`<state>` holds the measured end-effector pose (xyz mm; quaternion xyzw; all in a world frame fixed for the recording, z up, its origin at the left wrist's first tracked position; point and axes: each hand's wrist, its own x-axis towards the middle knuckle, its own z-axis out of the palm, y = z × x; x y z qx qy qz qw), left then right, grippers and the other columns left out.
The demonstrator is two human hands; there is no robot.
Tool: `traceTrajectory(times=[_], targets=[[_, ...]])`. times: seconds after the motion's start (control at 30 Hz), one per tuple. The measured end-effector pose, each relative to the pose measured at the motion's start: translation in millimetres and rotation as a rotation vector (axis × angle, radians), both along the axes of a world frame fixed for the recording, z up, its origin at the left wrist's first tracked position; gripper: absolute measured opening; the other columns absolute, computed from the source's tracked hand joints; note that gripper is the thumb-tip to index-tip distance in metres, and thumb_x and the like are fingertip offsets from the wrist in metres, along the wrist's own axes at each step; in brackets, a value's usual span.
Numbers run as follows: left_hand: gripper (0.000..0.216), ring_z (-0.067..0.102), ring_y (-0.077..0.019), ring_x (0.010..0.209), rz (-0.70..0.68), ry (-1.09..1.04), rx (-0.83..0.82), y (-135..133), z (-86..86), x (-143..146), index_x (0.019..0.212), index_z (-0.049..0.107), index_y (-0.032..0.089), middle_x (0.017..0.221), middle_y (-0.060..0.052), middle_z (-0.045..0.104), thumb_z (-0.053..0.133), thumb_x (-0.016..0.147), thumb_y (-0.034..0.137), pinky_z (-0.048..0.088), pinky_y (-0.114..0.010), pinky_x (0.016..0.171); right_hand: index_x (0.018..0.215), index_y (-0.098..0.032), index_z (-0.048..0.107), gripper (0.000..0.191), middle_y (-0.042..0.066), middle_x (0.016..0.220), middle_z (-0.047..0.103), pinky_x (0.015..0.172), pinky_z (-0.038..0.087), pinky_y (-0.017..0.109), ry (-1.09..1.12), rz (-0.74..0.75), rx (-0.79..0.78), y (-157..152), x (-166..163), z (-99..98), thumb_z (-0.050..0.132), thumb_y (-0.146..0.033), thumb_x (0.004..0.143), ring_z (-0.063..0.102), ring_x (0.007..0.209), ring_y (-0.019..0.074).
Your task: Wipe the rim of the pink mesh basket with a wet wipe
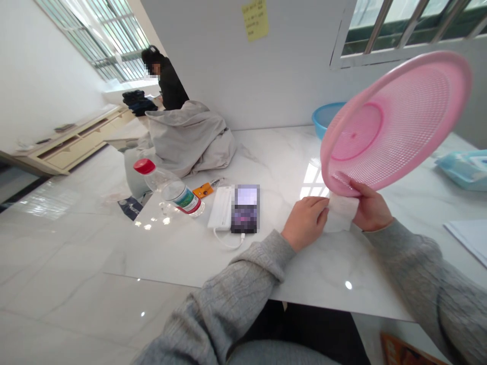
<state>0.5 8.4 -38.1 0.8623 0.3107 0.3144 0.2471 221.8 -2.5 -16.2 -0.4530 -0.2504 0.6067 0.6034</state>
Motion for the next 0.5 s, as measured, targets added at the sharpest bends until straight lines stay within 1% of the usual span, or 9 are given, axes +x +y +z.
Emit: traceTrajectory(times=[0.07, 0.13, 0.23, 0.3, 0.4, 0.43, 0.5], targets=[[0.039, 0.077, -0.0324, 0.149, -0.038, 0.029, 0.029, 0, 0.1, 0, 0.151, 0.076, 0.02, 0.156, -0.016, 0.083, 0.054, 0.119, 0.016, 0.065, -0.06, 0.131, 0.134, -0.04, 0.089, 0.043, 0.004, 0.134, 0.094, 0.121, 0.073, 0.062, 0.017, 0.053, -0.023, -1, 3, 0.7, 0.094, -0.055, 0.094, 0.082, 0.147, 0.0398], [0.044, 0.073, -0.0316, 0.157, -0.098, 0.033, 0.04, 1, -0.7, 1, 0.151, 0.075, 0.019, 0.159, -0.016, 0.082, 0.051, 0.116, 0.01, 0.061, -0.06, 0.137, 0.132, -0.041, 0.089, 0.042, 0.005, 0.13, 0.094, 0.117, 0.074, 0.063, 0.035, 0.12, -0.047, -1, 5, 1.5, 0.093, -0.058, 0.094, 0.083, 0.144, 0.0403], [0.045, 0.07, -0.0306, 0.163, -0.169, 0.008, 0.025, 2, -1.8, 1, 0.147, 0.075, 0.016, 0.161, -0.017, 0.081, 0.049, 0.112, 0.004, 0.056, -0.057, 0.142, 0.13, -0.042, 0.088, 0.038, 0.003, 0.131, 0.094, 0.118, 0.073, 0.063, 0.049, 0.174, -0.016, -2, 7, 2.8, 0.091, -0.058, 0.097, 0.083, 0.145, 0.0392], [0.041, 0.073, -0.0311, 0.158, -0.172, -0.004, -0.003, 2, -1.6, 1, 0.141, 0.077, 0.017, 0.156, -0.017, 0.082, 0.049, 0.113, 0.005, 0.059, -0.057, 0.139, 0.131, -0.041, 0.088, 0.034, 0.002, 0.137, 0.093, 0.122, 0.072, 0.06, 0.051, 0.143, 0.042, -2, 5, 3.7, 0.089, -0.054, 0.099, 0.081, 0.149, 0.0363], [0.034, 0.079, -0.0326, 0.146, -0.141, -0.004, -0.03, 2, -0.4, 1, 0.131, 0.079, 0.019, 0.146, -0.017, 0.085, 0.052, 0.114, 0.008, 0.066, -0.058, 0.13, 0.129, -0.04, 0.088, 0.028, -0.001, 0.146, 0.091, 0.127, 0.07, 0.057, 0.053, 0.072, 0.107, -3, 0, 5.6, 0.085, -0.045, 0.102, 0.079, 0.153, 0.0322], [0.032, 0.079, -0.0332, 0.143, -0.131, -0.005, -0.03, 2, -0.3, 1, 0.129, 0.08, 0.018, 0.143, -0.017, 0.085, 0.053, 0.114, 0.008, 0.067, -0.058, 0.128, 0.127, -0.041, 0.088, 0.025, -0.002, 0.147, 0.09, 0.127, 0.07, 0.059, 0.044, 0.056, 0.118, -4, -2, 6.6, 0.084, -0.044, 0.103, 0.079, 0.152, 0.0318], [0.028, 0.08, -0.035, 0.141, -0.117, -0.003, -0.025, 4, -1.3, 3, 0.125, 0.08, 0.016, 0.139, -0.02, 0.085, 0.057, 0.113, 0.009, 0.067, -0.058, 0.126, 0.126, -0.043, 0.088, 0.022, -0.004, 0.149, 0.089, 0.127, 0.068, 0.066, 0.012, 0.031, 0.132, -7, -8, 9.3, 0.08, -0.043, 0.106, 0.081, 0.149, 0.0323]])
